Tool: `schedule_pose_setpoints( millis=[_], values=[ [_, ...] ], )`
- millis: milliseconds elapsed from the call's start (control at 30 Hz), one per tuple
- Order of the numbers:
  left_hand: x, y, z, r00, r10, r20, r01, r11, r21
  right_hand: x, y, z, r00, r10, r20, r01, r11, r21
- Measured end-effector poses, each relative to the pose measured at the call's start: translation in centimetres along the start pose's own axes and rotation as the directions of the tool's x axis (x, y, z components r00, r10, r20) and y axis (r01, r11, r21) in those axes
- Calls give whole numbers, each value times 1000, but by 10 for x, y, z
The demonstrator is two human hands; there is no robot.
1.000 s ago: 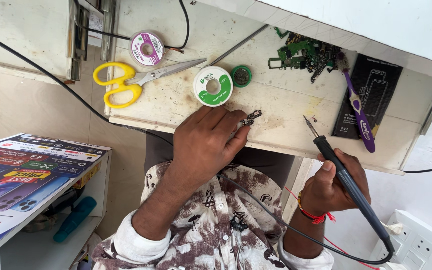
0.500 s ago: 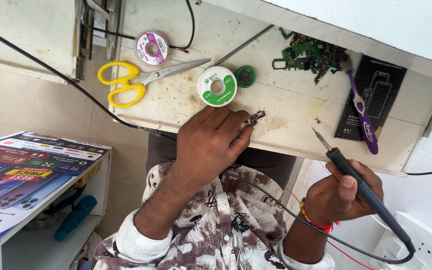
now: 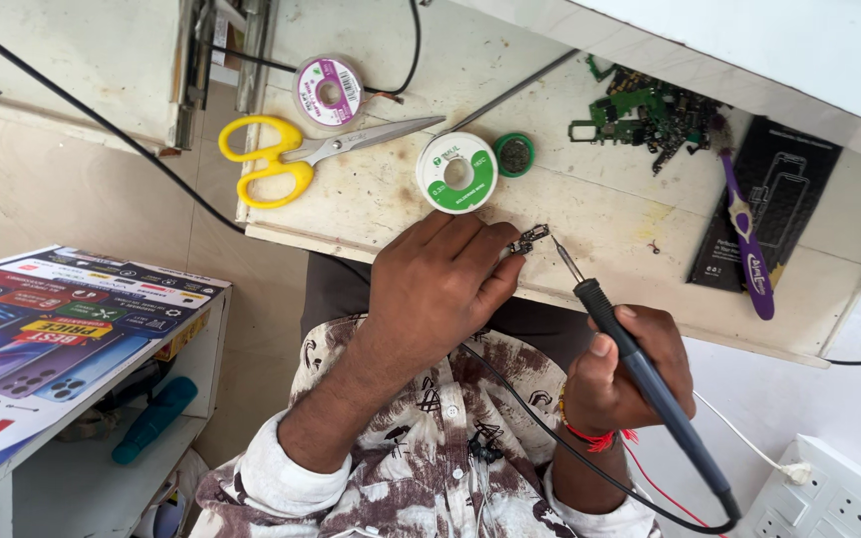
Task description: The person sits at a repair workbench holding a soldering iron and solders small components onto a disassembled phone circuit board, repositioning the board by hand between solder touches and using tweezers to handle small parts.
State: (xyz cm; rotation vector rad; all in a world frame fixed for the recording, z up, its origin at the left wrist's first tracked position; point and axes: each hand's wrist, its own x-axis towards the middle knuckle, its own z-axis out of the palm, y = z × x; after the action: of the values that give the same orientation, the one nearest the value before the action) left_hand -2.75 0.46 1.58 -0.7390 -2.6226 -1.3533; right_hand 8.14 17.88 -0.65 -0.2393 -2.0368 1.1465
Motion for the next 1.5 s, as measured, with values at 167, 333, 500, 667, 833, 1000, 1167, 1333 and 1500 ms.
schedule_pose_setpoints(
  millis=[167, 333, 500, 667, 833, 1000, 1167, 1333, 1500],
  values=[
    [-1, 0, -1, 1000, -10, 16, 10, 1000, -8, -1, -1, -1, 996, 86, 33, -84, 995, -48],
    [-1, 0, -1, 1000, -13, 18, 13, 1000, -8, -2, 4, -1, 997, 70, 25, -69, 997, -31],
    [-2, 0, -1, 1000, -19, 18, 20, 1000, -13, 0, 5, -3, 998, 31, 51, -28, 997, -66],
    [-2, -1, 0, 1000, -11, 13, 11, 1000, -8, 1, 2, -5, 997, 33, 76, -23, 991, -133],
    [-1, 0, 0, 1000, -15, 16, 15, 1000, -15, 3, 2, -5, 995, 20, 94, -6, 989, -151],
    [-2, 0, -1, 1000, -12, 16, 12, 1000, -17, 3, 2, -6, 993, -4, 121, 27, 982, -188],
    [-2, 0, -2, 1000, -13, 19, 13, 1000, -22, 3, 3, -7, 992, -18, 124, 38, 987, -156],
    [-1, 0, -1, 1000, -16, 26, 16, 1000, -16, 4, 4, -7, 992, -27, 125, 44, 989, -141],
    [-1, 0, -1, 1000, -15, 22, 16, 1000, -22, 3, 4, -7, 994, -15, 111, 32, 988, -151]
  ],
)
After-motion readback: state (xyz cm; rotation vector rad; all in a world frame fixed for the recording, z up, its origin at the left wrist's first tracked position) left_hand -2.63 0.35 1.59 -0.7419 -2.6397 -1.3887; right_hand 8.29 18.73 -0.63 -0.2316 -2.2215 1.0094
